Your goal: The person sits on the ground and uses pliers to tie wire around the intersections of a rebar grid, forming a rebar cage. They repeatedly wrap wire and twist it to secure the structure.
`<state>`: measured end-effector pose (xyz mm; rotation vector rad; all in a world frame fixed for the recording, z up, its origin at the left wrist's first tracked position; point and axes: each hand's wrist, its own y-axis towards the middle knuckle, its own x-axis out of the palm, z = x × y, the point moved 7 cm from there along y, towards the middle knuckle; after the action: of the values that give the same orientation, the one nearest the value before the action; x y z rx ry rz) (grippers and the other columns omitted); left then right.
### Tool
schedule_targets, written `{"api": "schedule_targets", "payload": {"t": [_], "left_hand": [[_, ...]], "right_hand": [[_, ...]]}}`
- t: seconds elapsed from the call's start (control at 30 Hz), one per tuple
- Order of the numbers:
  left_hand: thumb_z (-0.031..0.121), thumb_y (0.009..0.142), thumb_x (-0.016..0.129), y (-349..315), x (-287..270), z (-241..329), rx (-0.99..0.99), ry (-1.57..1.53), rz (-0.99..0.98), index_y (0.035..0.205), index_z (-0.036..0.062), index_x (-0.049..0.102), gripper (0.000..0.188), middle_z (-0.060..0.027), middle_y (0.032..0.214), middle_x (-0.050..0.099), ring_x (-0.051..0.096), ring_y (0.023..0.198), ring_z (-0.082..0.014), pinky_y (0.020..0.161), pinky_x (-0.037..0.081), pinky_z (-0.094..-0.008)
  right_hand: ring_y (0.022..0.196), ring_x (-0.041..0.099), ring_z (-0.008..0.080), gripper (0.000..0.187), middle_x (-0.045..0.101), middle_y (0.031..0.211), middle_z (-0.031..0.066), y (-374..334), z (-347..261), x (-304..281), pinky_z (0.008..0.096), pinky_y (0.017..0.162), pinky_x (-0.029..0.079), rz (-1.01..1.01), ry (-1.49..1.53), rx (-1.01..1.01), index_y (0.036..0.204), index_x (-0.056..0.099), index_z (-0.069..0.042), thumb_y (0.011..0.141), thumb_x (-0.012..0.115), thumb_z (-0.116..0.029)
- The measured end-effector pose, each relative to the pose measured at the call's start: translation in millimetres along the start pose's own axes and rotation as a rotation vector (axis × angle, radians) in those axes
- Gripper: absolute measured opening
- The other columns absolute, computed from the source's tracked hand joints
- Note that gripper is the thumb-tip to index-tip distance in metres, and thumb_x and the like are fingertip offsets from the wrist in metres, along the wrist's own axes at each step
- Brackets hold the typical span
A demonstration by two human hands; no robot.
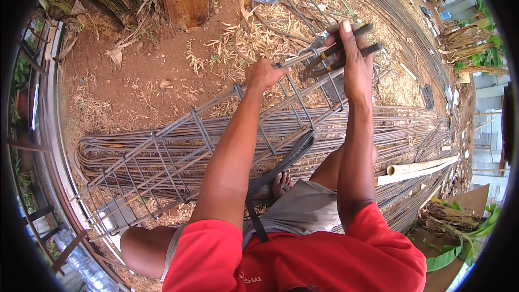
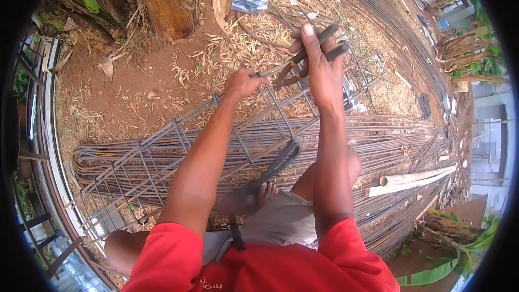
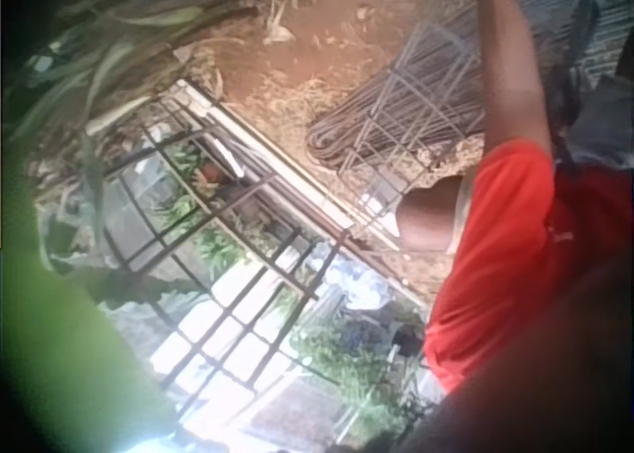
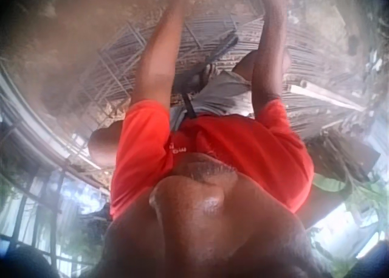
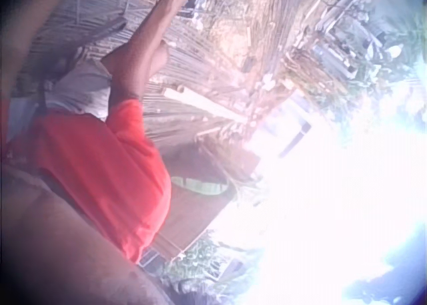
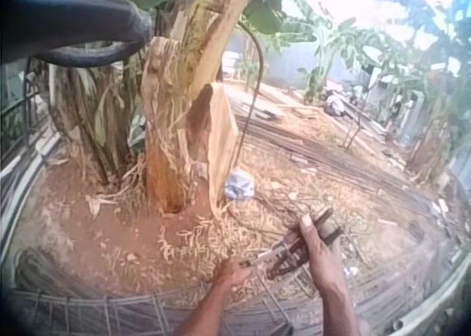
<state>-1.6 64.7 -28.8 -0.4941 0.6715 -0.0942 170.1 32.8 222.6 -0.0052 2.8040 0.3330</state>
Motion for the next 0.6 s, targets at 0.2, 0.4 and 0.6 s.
{"api": "schedule_targets", "payload": {"t": [0.2,0.4,0.6], "left_hand": [[0.073,0.082,0.081,-5.7,-5.6,3.4,0.017,0.003,-0.029,0.103,0.0142,0.080,0.062,-0.0104,0.105,0.081,0.076,0.098,-0.0274,0.083,0.055,-0.0450],[0.072,0.081,0.081,-6.8,-5.0,1.3,-0.001,0.007,-0.005,0.104,0.0140,0.082,0.062,-0.0122,0.110,0.081,0.076,0.104,-0.0309,0.088,0.057,-0.0468],[0.068,0.082,0.081,-9.0,-6.8,0.9,0.014,-0.004,-0.009,0.110,0.0147,0.083,0.060,-0.0147,0.117,0.080,0.075,0.114,-0.0327,0.096,0.057,-0.0484]], "right_hand": [[0.089,0.075,0.0171,0.036,0.079,0.113,0.0148,84.3,6.1,67.6,0.0339,0.081,0.063,-0.313,0.099,0.004,0.129,0.063,0.000,0.110,0.067,-0.030],[0.104,0.076,0.0280,0.055,0.067,0.133,0.0209,120.0,62.3,125.1,0.0392,0.077,0.070,-0.358,0.049,0.242,0.155,0.045,0.004,0.108,0.064,-0.017],[0.109,0.073,0.0297,0.045,0.061,0.138,0.0199,128.1,100.6,140.7,0.0441,0.077,0.072,-0.371,-0.017,0.407,0.146,0.050,0.005,0.106,0.062,-0.011]]}}
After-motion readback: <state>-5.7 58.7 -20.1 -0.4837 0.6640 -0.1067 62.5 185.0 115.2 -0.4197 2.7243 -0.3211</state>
